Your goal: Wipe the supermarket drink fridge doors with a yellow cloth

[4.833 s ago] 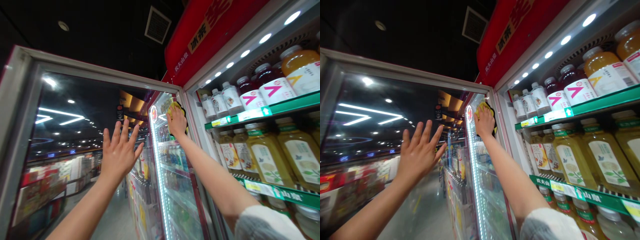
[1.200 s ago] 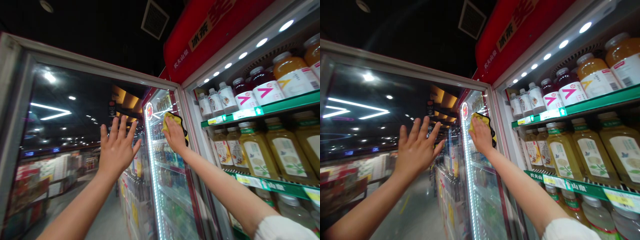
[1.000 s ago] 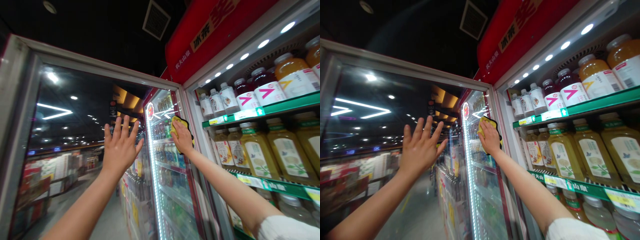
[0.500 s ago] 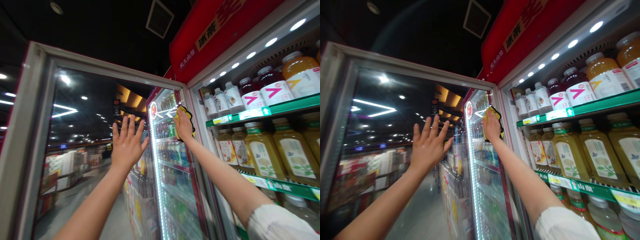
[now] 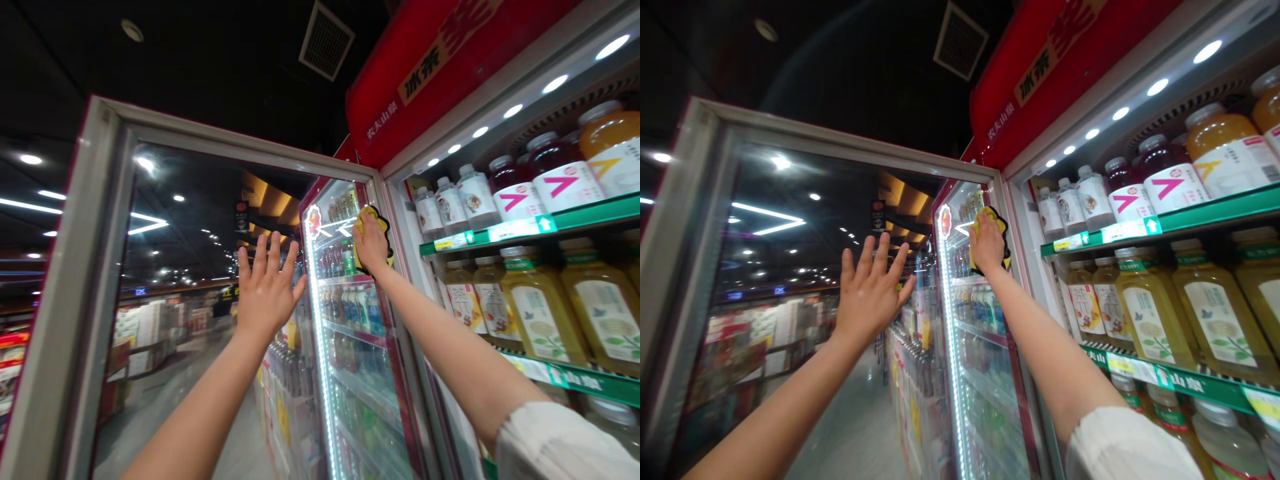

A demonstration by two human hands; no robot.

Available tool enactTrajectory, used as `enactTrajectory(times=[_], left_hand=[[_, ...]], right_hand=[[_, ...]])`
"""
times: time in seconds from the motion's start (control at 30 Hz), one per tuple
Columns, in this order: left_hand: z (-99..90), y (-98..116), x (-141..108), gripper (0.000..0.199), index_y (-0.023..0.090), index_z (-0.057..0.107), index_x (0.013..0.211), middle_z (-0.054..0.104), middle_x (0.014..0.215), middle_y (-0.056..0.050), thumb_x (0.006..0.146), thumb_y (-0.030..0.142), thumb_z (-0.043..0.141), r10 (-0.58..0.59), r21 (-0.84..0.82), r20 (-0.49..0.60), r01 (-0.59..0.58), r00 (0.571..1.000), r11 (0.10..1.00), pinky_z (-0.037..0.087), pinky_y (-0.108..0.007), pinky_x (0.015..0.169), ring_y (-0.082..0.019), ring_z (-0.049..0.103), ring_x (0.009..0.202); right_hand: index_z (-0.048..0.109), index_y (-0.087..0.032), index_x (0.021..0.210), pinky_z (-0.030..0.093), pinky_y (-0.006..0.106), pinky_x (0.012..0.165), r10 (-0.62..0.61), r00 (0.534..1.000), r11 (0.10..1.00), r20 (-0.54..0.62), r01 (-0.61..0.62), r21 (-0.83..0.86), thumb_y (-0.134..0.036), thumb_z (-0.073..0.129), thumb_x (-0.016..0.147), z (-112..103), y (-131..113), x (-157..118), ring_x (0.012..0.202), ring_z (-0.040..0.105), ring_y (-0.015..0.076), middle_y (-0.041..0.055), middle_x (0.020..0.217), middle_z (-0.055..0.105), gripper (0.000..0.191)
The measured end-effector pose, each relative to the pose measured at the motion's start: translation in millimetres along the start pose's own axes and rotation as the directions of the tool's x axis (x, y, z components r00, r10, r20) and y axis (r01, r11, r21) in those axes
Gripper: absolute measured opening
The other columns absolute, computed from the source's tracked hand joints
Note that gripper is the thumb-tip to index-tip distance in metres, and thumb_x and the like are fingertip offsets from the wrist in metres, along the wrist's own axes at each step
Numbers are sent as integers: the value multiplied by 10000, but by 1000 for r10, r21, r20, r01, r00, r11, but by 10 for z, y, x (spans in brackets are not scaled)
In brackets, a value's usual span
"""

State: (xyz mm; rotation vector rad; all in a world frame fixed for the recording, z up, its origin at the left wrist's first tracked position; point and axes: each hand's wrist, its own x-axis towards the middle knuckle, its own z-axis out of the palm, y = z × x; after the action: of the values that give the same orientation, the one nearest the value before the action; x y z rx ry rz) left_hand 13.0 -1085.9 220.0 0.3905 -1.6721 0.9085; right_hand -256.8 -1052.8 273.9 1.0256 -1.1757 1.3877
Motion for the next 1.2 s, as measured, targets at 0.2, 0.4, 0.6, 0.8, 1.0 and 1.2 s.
enactTrajectory(times=[0.2,0.4,0.6,0.8,1.0,1.2], left_hand=[[-1,-11,-10,683,264,315,1578,136,1685,-106,956,424,547,4,26,-4,-3,1000,1000,27,-625,1245,-321,79,1567],[15,-9,-11,723,281,265,1592,137,1684,-100,948,430,559,6,28,-11,-6,1000,1000,19,-628,1244,-313,60,1570],[-4,8,-6,669,208,361,1561,172,1676,-136,966,471,521,-11,97,18,9,1000,995,33,-611,1251,-331,111,1564],[16,14,-17,756,68,207,1595,233,1653,-181,994,463,438,0,154,11,-2,1000,988,40,-595,1262,-330,129,1562],[12,30,-28,767,67,206,1595,214,1660,-175,987,464,453,-6,162,22,3,1000,987,52,-607,1261,-342,120,1562],[-36,-9,-37,716,24,253,1572,221,1654,-198,998,411,437,9,166,69,-20,998,986,125,-554,1272,-326,138,1559]], right_hand=[[443,-216,1516,322,471,1219,-266,957,964,116,261,53,-402,406,1013,6,-571,-210,1509,321,249,37,1586,447,538],[582,-214,1397,365,452,1199,-303,947,944,105,283,169,-212,416,933,-143,-251,-366,1428,458,210,43,1497,558,493],[502,-186,1475,317,500,1217,-177,981,978,82,166,123,-318,400,999,67,-678,-27,1492,356,261,66,1566,473,504],[571,-248,1419,359,430,1203,-481,867,859,126,439,262,-291,444,991,-161,-561,-434,1466,406,213,22,1507,550,449],[559,-180,1429,349,511,1204,-171,983,973,64,158,168,-264,401,999,75,-725,-108,1456,419,271,90,1526,521,466],[578,-230,1414,368,453,1202,-420,902,886,101,382,263,-299,451,997,-28,-920,-390,1461,415,240,26,1512,542,441]])
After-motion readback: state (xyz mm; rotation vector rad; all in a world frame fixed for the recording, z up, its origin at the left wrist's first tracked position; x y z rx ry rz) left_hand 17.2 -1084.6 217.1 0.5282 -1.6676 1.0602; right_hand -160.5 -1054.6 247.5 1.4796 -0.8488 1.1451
